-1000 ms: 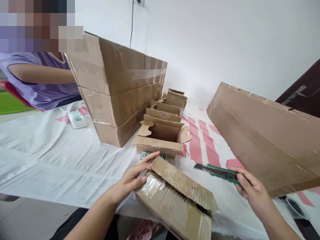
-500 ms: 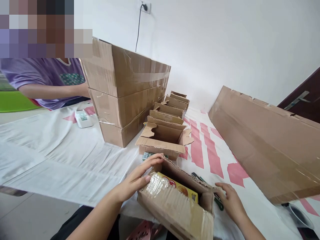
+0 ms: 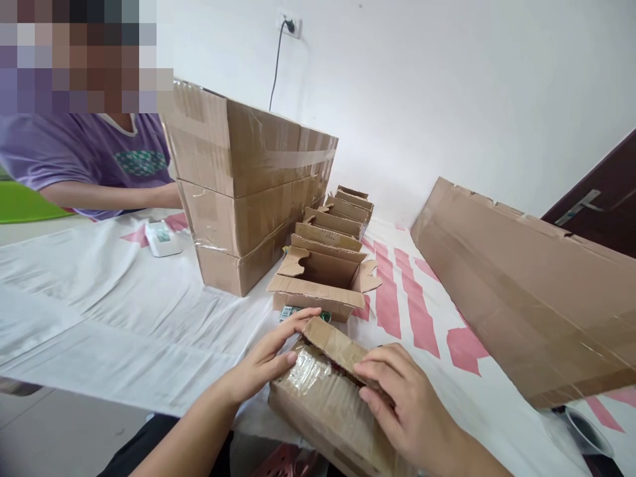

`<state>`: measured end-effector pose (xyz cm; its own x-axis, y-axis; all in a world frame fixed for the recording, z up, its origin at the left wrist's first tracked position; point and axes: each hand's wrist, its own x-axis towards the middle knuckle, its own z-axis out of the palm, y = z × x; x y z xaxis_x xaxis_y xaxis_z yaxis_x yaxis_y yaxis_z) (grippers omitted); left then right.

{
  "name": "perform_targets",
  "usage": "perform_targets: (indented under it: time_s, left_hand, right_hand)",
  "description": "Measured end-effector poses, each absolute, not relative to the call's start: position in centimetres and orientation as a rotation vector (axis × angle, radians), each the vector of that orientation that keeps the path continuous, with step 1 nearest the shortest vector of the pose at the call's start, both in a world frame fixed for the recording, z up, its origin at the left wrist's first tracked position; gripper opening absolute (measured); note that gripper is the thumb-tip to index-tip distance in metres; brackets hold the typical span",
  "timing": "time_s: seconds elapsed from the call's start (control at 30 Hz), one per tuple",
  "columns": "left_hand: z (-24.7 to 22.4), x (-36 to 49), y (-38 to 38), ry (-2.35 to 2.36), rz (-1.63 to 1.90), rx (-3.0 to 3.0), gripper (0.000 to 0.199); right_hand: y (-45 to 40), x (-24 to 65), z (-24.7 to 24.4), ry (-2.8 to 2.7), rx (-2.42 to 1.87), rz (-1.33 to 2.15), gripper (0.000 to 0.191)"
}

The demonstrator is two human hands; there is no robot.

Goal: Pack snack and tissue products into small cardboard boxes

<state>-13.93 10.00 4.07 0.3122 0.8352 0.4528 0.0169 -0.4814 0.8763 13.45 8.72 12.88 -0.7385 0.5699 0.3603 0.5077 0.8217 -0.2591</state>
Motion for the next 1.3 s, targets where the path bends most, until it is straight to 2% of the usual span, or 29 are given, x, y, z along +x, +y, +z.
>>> perform_targets:
  time_s: [0.33,0.53,0.67,0.8,0.93,1.13,1.3]
  left_hand:
    - [4.1,-14.3,9.6,0.84,1.281,1.807,0.034]
    - [4.1,-14.1,9.7,0.828,1.282,1.815,0.029]
    - [3.9,-14.0,9.8,0.841,1.341,1.845,0.024]
    - [3.8,-14.1,9.8,0.831,1.321,1.866,0.02]
    - [3.8,-14.2,9.8,0.834,1.303,1.865,0.016]
    - [3.7,-14.1,9.9,0.825,1.298,1.845,0.018]
    - [3.7,-14.1,9.9,0.827,1.302,1.837,0.02]
  right_hand:
    - [8.9,11.7,12.4,-2.744,-0.843,0.205,0.025]
    - [11.4,10.6,13.3,-2.599,-1.111,0.663,0.021]
    - [13.2,9.1,12.9,-2.44,-1.238,0.932,0.029]
    - [13.5,7.9,12.6,-2.505,-1.202,0.847,0.029]
    - [13.1,7.5,12.9,-2.609,-1.148,0.748,0.018]
    - [13.2,7.6,12.8,-2.642,-1.075,0.606,0.015]
    - [13.8,7.2,12.0,-2.757,-0.889,0.299,0.015]
